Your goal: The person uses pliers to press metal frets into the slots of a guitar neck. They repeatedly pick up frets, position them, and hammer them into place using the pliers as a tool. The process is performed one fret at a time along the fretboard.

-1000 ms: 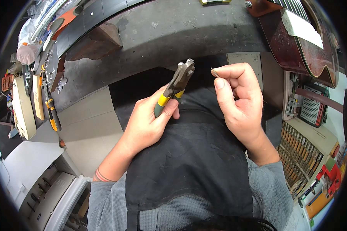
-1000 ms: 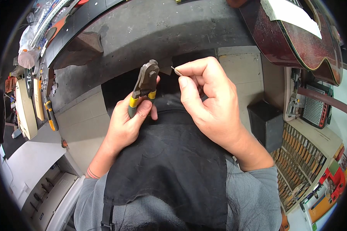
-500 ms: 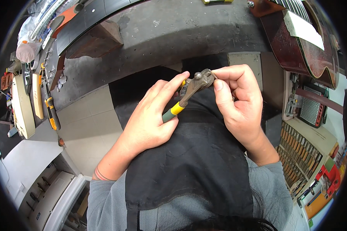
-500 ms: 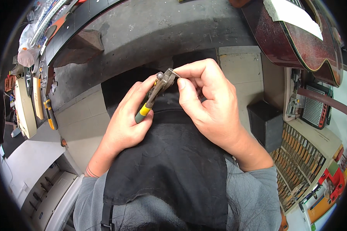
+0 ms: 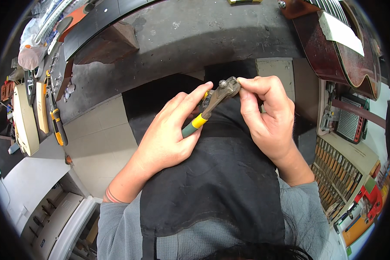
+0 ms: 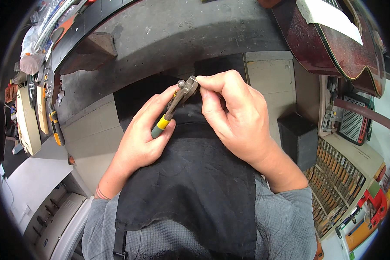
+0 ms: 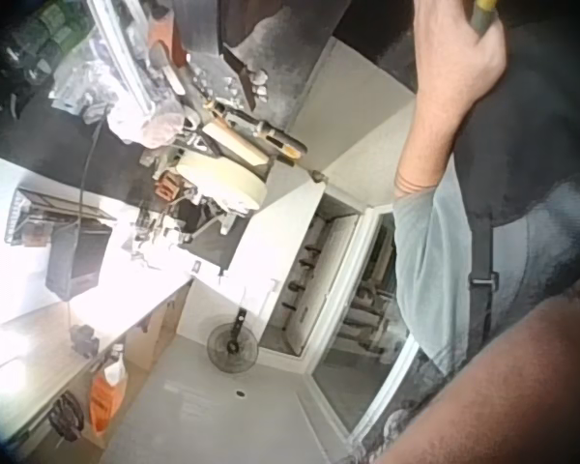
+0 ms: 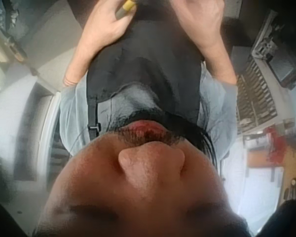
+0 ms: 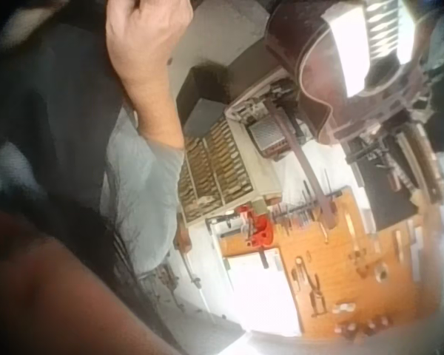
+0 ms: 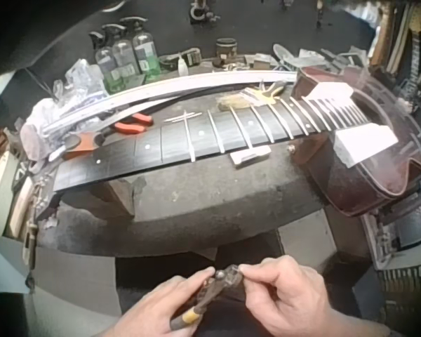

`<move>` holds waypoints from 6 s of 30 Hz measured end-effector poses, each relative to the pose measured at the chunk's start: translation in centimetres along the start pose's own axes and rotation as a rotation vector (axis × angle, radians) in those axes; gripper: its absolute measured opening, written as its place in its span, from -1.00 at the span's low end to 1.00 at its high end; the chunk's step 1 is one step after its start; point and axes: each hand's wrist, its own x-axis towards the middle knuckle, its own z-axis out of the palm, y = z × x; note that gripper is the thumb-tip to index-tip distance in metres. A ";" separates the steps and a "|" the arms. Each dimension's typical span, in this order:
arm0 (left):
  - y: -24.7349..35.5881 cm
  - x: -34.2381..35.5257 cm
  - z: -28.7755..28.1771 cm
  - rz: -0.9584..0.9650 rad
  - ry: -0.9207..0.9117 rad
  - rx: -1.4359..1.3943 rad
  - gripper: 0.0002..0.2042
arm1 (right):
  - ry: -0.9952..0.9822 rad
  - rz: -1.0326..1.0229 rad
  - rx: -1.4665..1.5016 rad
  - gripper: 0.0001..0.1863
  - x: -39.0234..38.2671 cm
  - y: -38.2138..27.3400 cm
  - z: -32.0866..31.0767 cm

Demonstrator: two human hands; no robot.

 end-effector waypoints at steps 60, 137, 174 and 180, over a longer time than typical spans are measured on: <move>-4.3 7.2 -10.1 0.734 -0.069 -0.149 -0.40 | -0.638 -0.483 -0.939 -0.25 21.6 -12.2 -2.5; -5.3 7.6 -10.2 0.566 -0.285 -0.360 -0.42 | -0.611 -0.308 -1.304 -0.50 19.3 -13.9 2.0; -2.8 5.1 -7.7 0.618 0.206 0.052 -0.66 | -0.260 -0.845 -0.900 -0.94 19.1 -12.9 -1.6; -3.8 5.0 -7.6 0.662 0.261 0.148 -0.68 | -0.387 -0.623 0.234 -0.80 14.0 -20.8 -1.3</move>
